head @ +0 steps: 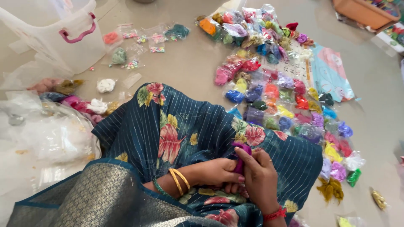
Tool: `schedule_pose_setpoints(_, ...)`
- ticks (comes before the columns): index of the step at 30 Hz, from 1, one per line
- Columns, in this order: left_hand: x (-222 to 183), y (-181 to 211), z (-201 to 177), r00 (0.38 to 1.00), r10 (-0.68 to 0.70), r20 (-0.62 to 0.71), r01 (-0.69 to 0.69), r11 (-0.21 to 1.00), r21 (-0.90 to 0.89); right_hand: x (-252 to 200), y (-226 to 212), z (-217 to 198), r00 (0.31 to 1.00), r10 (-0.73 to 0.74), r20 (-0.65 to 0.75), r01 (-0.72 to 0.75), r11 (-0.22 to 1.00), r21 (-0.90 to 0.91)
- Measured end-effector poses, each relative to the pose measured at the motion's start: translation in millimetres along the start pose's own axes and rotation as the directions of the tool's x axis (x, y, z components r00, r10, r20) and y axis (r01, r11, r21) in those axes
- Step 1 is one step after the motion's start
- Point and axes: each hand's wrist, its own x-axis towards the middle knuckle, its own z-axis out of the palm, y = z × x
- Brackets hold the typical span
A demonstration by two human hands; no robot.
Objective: Sorting and packaging various colorful craft materials into small plastic bags.
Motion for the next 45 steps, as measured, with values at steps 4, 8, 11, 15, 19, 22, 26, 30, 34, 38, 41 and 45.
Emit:
schedule_pose_setpoints(4,-4.6,0.3,-4.4,0.996,-0.08,-0.036,0.076,0.99,-0.119,-17.9,24.4,24.0,0.954,0.264,0.14,-0.298,0.867,0.398)
schedule_pose_setpoints(8,-3.4,-6.1,-7.8,0.994,-0.108,0.001,0.107,0.984,-0.144,-33.0,48.0,41.4,0.805,0.364,0.468,-0.576,0.294,0.762)
schedule_pose_setpoints(11,-6.0,0.4,-6.5,0.994,-0.112,0.021,0.114,0.975,-0.19,-28.6,41.0,40.4,0.756,0.336,0.562,-0.607,0.037,0.794)
schedule_pose_setpoints(15,-10.0,8.7,-6.6,0.988,-0.154,-0.02,0.144,0.956,-0.254,-26.2,35.3,43.7,0.73,0.36,0.581,-0.617,-0.021,0.787)
schedule_pose_setpoints(19,-8.9,11.7,-8.6,0.972,-0.177,-0.152,0.133,0.956,-0.261,-26.9,29.5,50.8,0.717,0.386,0.58,-0.617,-0.037,0.786)
schedule_pose_setpoints(22,-3.0,-0.2,-11.3,0.976,-0.113,-0.186,0.066,0.968,-0.243,-32.2,36.1,57.8,0.74,0.386,0.551,-0.574,-0.065,0.816)
schedule_pose_setpoints(26,-3.8,2.3,-1.5,0.933,0.084,-0.351,-0.089,0.996,0.002,-19.3,14.9,44.8,0.697,0.446,0.561,-0.582,-0.106,0.807)
schedule_pose_setpoints(30,-18.3,37.7,11.7,0.796,0.356,-0.49,-0.128,0.89,0.438,-39.0,41.0,63.2,0.638,0.512,0.575,-0.593,-0.148,0.791)
schedule_pose_setpoints(34,-12.9,24.5,3.8,0.712,0.504,-0.49,-0.095,0.76,0.643,-40.0,42.3,62.0,0.639,0.502,0.582,-0.623,-0.106,0.775)
schedule_pose_setpoints(38,-15.1,33.0,6.9,0.697,0.48,-0.533,-0.109,0.805,0.583,-34.8,31.8,56.6,0.69,0.485,0.537,-0.679,0.177,0.713)
schedule_pose_setpoints(41,-18.2,43.0,9.5,0.708,0.482,-0.516,-0.183,0.831,0.526,-43.8,43.6,69.3,0.762,0.442,0.474,-0.62,0.284,0.732)
schedule_pose_setpoints(45,-17.0,42.0,11.3,0.718,0.456,-0.526,-0.07,0.799,0.598,-50.9,46.5,77.1,0.786,0.465,0.407,-0.58,0.327,0.746)
